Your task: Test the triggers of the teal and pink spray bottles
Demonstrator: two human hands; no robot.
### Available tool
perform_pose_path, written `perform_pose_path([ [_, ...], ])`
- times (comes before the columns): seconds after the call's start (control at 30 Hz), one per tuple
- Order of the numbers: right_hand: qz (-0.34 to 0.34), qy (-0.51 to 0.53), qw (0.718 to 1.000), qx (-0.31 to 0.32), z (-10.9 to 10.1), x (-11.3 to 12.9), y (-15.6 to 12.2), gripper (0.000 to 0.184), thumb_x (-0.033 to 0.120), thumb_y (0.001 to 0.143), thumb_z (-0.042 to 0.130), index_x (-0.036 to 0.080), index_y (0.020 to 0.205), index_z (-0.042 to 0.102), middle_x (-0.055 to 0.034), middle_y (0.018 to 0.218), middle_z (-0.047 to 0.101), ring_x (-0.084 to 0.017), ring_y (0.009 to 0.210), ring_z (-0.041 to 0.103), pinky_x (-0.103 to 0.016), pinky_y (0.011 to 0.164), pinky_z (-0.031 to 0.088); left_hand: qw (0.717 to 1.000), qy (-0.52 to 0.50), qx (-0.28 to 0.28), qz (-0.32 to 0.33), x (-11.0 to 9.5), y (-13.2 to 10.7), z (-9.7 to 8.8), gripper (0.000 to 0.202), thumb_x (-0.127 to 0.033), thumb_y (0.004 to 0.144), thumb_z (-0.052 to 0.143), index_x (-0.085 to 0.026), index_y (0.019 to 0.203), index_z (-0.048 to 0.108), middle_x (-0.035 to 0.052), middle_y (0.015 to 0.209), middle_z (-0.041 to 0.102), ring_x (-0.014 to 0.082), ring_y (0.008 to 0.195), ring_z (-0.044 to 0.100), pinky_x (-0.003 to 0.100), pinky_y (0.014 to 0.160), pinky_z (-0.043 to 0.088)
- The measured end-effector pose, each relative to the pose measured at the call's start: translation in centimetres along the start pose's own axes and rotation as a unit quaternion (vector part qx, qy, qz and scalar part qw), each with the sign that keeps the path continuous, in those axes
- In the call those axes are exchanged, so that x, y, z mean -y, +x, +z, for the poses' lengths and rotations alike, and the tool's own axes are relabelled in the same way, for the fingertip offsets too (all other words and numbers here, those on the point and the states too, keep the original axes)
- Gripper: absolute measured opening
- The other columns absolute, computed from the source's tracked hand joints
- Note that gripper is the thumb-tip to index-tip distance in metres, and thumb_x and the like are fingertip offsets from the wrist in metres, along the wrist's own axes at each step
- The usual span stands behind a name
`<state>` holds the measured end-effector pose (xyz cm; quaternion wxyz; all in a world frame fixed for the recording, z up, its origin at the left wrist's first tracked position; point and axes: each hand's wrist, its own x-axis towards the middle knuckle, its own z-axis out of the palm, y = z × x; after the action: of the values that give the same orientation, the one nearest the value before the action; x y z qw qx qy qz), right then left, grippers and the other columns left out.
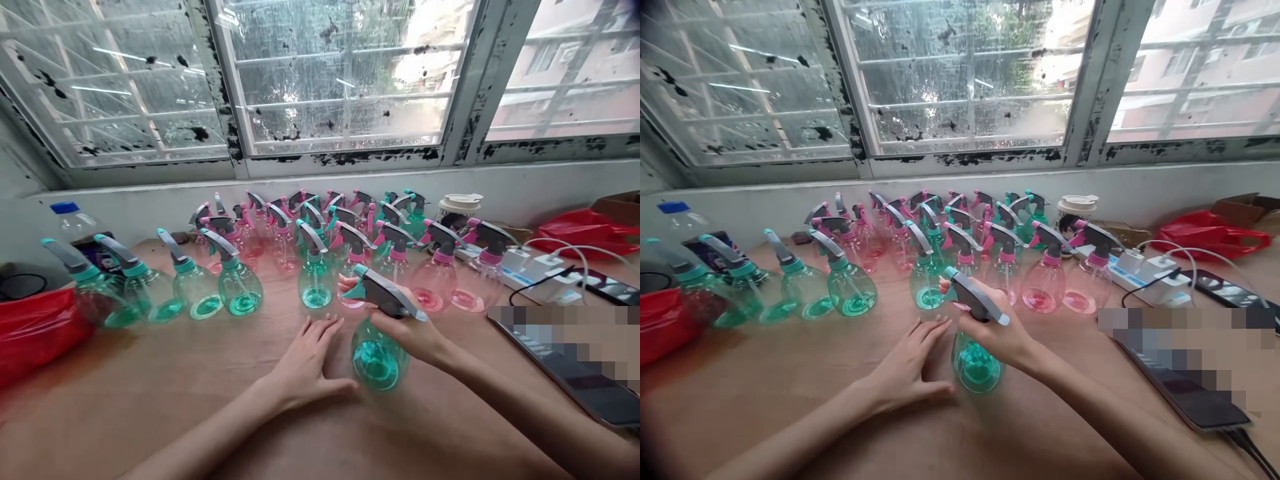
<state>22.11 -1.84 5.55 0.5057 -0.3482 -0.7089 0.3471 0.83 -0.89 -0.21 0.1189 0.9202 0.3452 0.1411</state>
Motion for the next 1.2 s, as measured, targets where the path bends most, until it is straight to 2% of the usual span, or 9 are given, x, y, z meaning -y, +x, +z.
perform_pose_path([
  [0.1,0.006,0.033,0.998,0.045,-0.27,0.43,0.12,0.045,0.008,0.075,0.051,0.022,0.116,0.062,-0.0044,0.106,0.07,-0.018,0.076,0.068,-0.031,0.074,0.055,1.0,0.008,0.023,-0.011,0.86,-0.09,-0.07,0.087,-0.064,0.076,0.07,-0.016,0.143,0.042,0.0192,0.15,0.039,0.0379,0.139,0.034,0.06,0.115,0.02],
  [0.3,0.021,0.009,0.997,0.067,-0.54,0.47,0.07,0.044,0.005,0.072,0.051,0.024,0.11,0.062,-0.002,0.09,0.07,-0.015,0.063,0.064,-0.027,0.056,0.052,1.0,0.007,0.027,-0.001,0.86,-0.13,-0.07,0.08,-0.063,0.08,0.067,-0.016,0.141,0.044,0.019,0.153,0.036,0.0366,0.141,0.032,0.058,0.116,0.02],
  [0.37,0.002,0.024,0.998,0.063,-0.48,0.3,0.05,0.044,0.005,0.072,0.05,0.024,0.11,0.061,-0.0026,0.096,0.07,-0.016,0.069,0.066,-0.028,0.061,0.055,0.999,0.014,0.031,-0.001,0.85,-0.17,-0.1,0.078,-0.062,0.082,0.066,-0.016,0.142,0.044,0.0187,0.153,0.036,0.0358,0.142,0.031,0.058,0.116,0.02],
  [0.47,-0.027,0.039,0.997,0.063,-0.41,0.17,0.05,0.043,0.005,0.074,0.05,0.024,0.112,0.059,-0.0052,0.11,0.068,-0.02,0.091,0.068,-0.034,0.08,0.057,0.999,0.023,0.034,0.0,0.9,-0.19,-0.15,0.077,-0.062,0.083,0.064,-0.018,0.143,0.043,0.018,0.154,0.036,0.0356,0.142,0.032,0.059,0.115,0.021],
  [0.57,-0.028,0.035,0.997,0.06,-0.4,0.21,0.03,0.035,0.009,0.079,0.054,0.022,0.111,0.059,-0.0064,0.108,0.067,-0.023,0.105,0.065,-0.036,0.088,0.055,0.999,0.027,0.034,0.004,0.96,-0.14,-0.17,0.076,-0.061,0.084,0.063,-0.018,0.143,0.043,0.0178,0.152,0.038,0.0355,0.141,0.033,0.058,0.115,0.023],
  [0.7,-0.016,0.027,0.998,0.048,-0.26,0.31,0.01,0.016,0.021,0.085,0.064,0.023,0.1,0.059,-0.0036,0.096,0.066,-0.019,0.09,0.067,-0.028,0.073,0.056,0.999,0.027,0.035,0.005,0.87,-0.04,-0.28,0.074,-0.06,0.085,0.063,-0.016,0.141,0.044,0.0183,0.149,0.043,0.0354,0.139,0.037,0.057,0.115,0.023],
  [0.93,-0.007,0.006,0.999,0.033,-0.1,0.41,-0.26,0.011,0.028,0.087,0.065,0.022,0.086,0.056,0.0006,0.079,0.059,-0.012,0.067,0.058,-0.023,0.058,0.052,0.998,0.032,0.052,-0.005,0.49,0.0,-0.62,0.074,-0.06,0.085,0.062,-0.014,0.141,0.045,0.0185,0.152,0.037,0.0358,0.141,0.033,0.057,0.115,0.023],
  [1.1,-0.014,-0.024,0.999,0.031,-0.27,0.91,-0.06,0.008,0.027,0.088,0.063,0.022,0.084,0.058,-0.0017,0.083,0.064,-0.015,0.074,0.062,-0.026,0.064,0.053,0.999,0.025,0.042,-0.003,0.59,-0.03,-0.41,0.072,-0.062,0.085,0.062,-0.016,0.139,0.048,0.0169,0.151,0.04,0.0354,0.14,0.035,0.057,0.115,0.023],
  [1.2,-0.005,-0.02,0.999,0.046,-0.32,1.1,0.08,0.007,0.027,0.089,0.059,0.023,0.092,0.062,-0.0027,0.089,0.068,-0.018,0.08,0.065,-0.029,0.07,0.055,0.999,0.026,0.041,-0.003,0.73,-0.12,-0.26,0.075,-0.062,0.085,0.062,-0.015,0.141,0.046,0.0181,0.151,0.04,0.0353,0.141,0.033,0.057,0.115,0.023],
])
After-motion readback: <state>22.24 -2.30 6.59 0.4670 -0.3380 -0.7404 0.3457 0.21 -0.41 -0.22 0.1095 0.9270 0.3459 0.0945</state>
